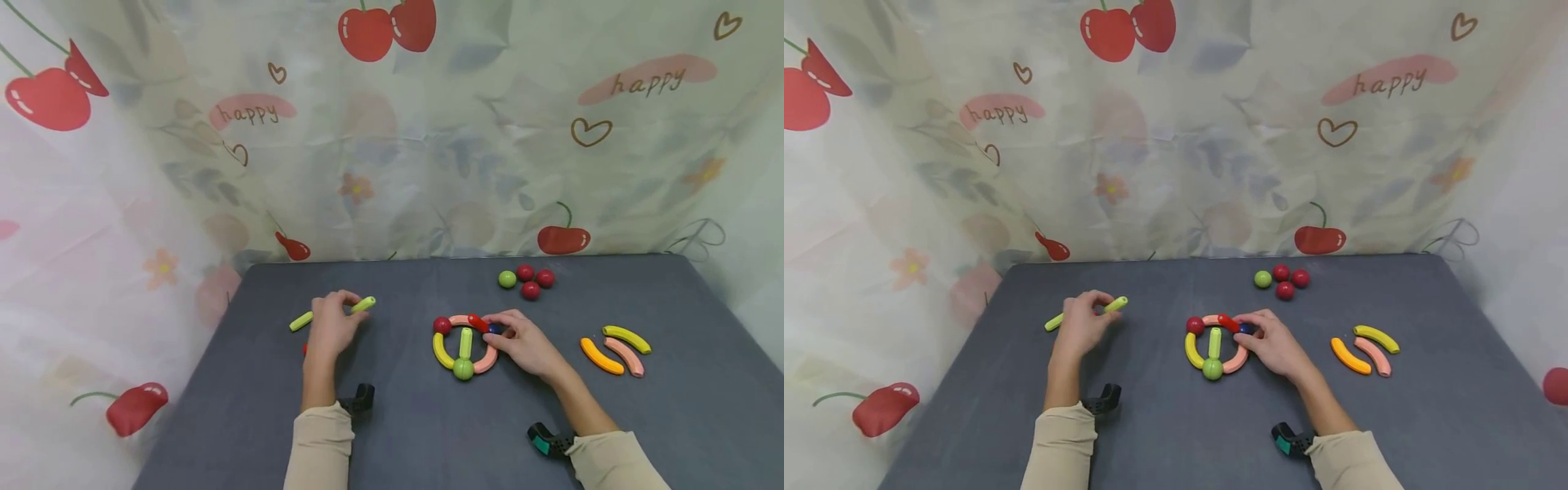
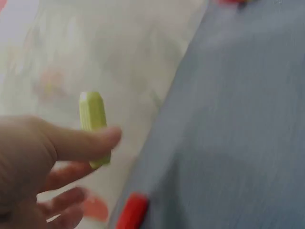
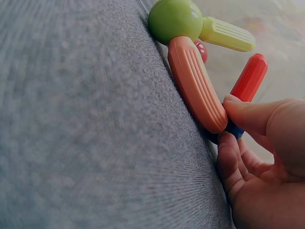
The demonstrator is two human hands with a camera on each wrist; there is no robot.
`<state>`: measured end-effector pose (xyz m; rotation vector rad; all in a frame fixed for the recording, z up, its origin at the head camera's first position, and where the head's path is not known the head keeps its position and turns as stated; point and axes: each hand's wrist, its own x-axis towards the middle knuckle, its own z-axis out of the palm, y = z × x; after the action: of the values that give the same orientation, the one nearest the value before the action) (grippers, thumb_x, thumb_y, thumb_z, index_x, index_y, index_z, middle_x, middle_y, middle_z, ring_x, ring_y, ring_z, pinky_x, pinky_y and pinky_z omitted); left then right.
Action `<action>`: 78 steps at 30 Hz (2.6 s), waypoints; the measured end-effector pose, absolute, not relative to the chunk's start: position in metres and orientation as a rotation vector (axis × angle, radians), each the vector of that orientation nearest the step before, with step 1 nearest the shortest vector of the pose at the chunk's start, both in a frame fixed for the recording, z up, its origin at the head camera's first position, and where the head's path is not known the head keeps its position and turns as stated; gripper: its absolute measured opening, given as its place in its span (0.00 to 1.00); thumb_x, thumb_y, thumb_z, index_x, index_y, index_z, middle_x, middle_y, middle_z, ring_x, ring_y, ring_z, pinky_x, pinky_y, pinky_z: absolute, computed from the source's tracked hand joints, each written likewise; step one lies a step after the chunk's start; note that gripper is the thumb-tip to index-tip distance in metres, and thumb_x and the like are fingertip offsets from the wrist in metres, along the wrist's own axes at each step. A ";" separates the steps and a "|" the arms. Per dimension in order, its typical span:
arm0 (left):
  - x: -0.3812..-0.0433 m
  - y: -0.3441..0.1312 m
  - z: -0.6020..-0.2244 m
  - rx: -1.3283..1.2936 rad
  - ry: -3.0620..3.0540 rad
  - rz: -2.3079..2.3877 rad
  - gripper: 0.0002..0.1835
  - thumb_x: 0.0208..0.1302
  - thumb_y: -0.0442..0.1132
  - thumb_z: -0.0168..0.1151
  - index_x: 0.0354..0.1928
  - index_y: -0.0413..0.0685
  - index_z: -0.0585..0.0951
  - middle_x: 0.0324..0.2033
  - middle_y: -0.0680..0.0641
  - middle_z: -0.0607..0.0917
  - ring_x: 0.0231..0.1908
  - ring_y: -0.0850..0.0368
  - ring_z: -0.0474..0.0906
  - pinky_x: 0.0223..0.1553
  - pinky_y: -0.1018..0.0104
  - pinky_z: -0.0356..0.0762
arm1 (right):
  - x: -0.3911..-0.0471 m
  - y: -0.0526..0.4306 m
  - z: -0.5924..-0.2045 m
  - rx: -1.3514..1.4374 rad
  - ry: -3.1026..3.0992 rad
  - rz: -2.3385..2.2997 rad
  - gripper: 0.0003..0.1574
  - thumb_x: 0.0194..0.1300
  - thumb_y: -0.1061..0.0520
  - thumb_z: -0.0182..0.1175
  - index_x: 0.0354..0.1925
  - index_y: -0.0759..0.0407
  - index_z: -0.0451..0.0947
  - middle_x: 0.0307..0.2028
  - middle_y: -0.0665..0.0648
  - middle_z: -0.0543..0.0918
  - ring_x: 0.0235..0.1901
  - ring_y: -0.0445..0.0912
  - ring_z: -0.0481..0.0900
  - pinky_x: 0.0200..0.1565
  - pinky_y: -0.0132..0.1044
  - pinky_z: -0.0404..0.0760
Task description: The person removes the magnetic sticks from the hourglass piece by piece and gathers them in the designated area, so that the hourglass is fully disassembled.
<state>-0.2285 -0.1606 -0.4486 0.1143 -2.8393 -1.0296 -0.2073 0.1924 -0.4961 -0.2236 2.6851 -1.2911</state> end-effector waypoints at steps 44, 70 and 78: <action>-0.200 -0.038 -0.455 -0.700 -3.101 -1.295 0.11 0.58 0.48 0.77 0.33 0.60 0.80 0.34 0.58 0.85 0.28 0.63 0.76 0.32 0.70 0.75 | -0.207 0.196 -0.497 -0.232 2.651 -1.336 0.27 0.72 0.45 0.63 0.64 0.54 0.77 0.55 0.61 0.76 0.38 0.48 0.74 0.39 0.38 0.73; -0.277 -0.177 -0.451 0.099 -3.158 -0.581 0.21 0.68 0.47 0.68 0.61 0.51 0.83 0.70 0.40 0.70 0.71 0.33 0.53 0.67 0.33 0.54 | -0.208 0.193 -0.497 -0.190 2.663 -1.324 0.27 0.71 0.46 0.64 0.63 0.53 0.77 0.55 0.60 0.76 0.39 0.48 0.74 0.39 0.37 0.74; -0.241 -0.103 -0.439 -0.313 -2.974 -0.837 0.19 0.67 0.47 0.70 0.57 0.54 0.85 0.58 0.46 0.83 0.61 0.41 0.69 0.62 0.42 0.66 | -0.208 0.193 -0.495 -0.103 2.622 -1.346 0.32 0.70 0.44 0.65 0.66 0.56 0.72 0.51 0.60 0.79 0.36 0.47 0.76 0.36 0.36 0.75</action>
<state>-0.2412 -0.1030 -0.4392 -0.3130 -2.9736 -0.8373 -0.2084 0.1935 -0.4946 -0.1034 2.6225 -1.3462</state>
